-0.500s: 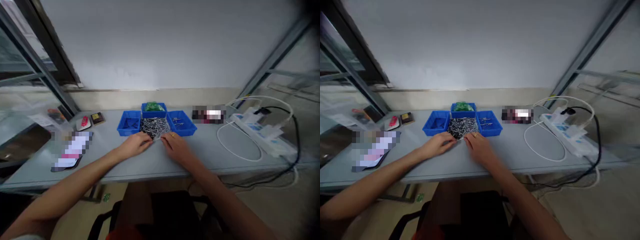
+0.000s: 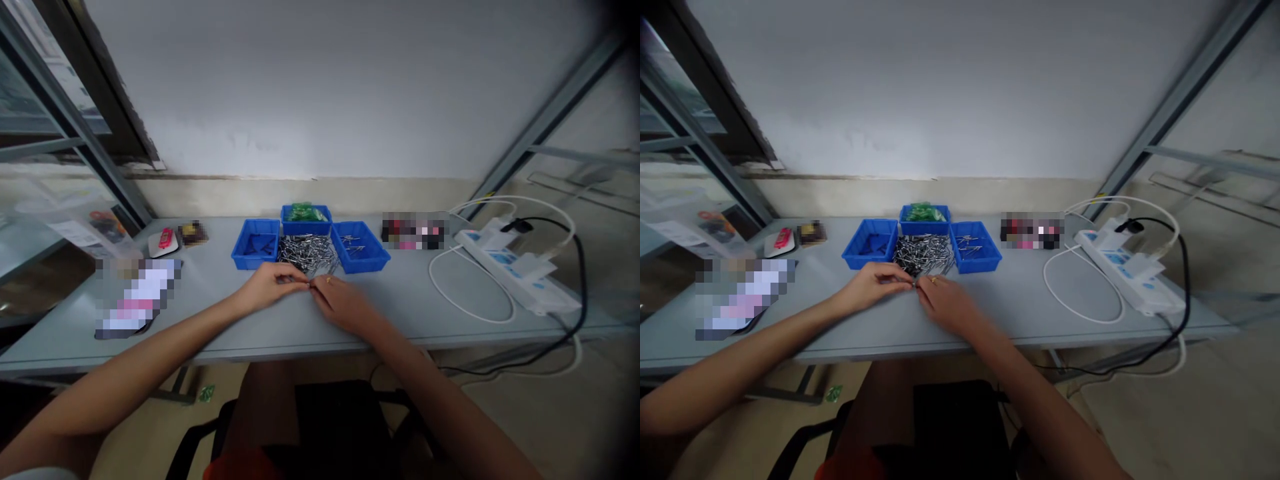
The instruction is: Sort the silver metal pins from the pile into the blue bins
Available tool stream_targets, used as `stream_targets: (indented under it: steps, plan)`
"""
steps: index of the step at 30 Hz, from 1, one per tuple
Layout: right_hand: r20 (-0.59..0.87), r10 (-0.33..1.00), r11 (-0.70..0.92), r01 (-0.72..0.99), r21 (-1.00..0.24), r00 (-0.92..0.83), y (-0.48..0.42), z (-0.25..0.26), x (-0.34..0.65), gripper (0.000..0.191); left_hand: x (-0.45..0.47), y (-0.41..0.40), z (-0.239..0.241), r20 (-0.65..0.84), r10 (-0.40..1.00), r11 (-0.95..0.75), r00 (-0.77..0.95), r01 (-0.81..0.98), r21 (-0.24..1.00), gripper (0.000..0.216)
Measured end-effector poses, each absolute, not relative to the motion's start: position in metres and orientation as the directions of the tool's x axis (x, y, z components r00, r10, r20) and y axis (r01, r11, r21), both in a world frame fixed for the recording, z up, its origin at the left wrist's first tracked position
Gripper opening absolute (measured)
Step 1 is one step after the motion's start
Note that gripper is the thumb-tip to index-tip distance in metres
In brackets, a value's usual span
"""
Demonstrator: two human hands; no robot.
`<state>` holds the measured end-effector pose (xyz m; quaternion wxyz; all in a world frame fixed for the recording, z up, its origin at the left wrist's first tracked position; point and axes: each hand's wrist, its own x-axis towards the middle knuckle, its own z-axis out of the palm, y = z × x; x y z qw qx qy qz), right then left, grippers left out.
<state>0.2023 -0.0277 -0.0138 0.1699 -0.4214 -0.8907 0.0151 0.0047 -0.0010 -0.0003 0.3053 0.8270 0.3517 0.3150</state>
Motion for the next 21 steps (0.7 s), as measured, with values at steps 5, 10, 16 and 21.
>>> stream_targets:
  steps: [5,10,16,21]
  plan:
    - [0.308,0.767,0.631,0.75,-0.2,-0.563,-0.027,-0.016,0.201,0.02,0.006,0.0,-0.005,0.263,0.808,-0.488,0.527,0.347,0.801,0.02]
    - [0.505,0.717,0.655,0.713,-0.25,-0.481,-0.025,-0.019,0.204,0.03,0.004,0.002,-0.005,0.262,0.813,-0.476,0.52,0.335,0.813,0.02]
    - [0.563,0.592,0.727,0.684,-0.063,-0.577,-0.022,-0.024,0.204,0.025,0.003,0.001,-0.005,0.263,0.774,-0.559,0.576,0.426,0.712,0.019]
    - [0.554,0.616,0.677,0.736,-0.008,-0.56,-0.018,-0.031,0.207,0.022,0.001,0.001,-0.001,0.288,0.78,-0.587,0.555,0.493,0.642,0.022]
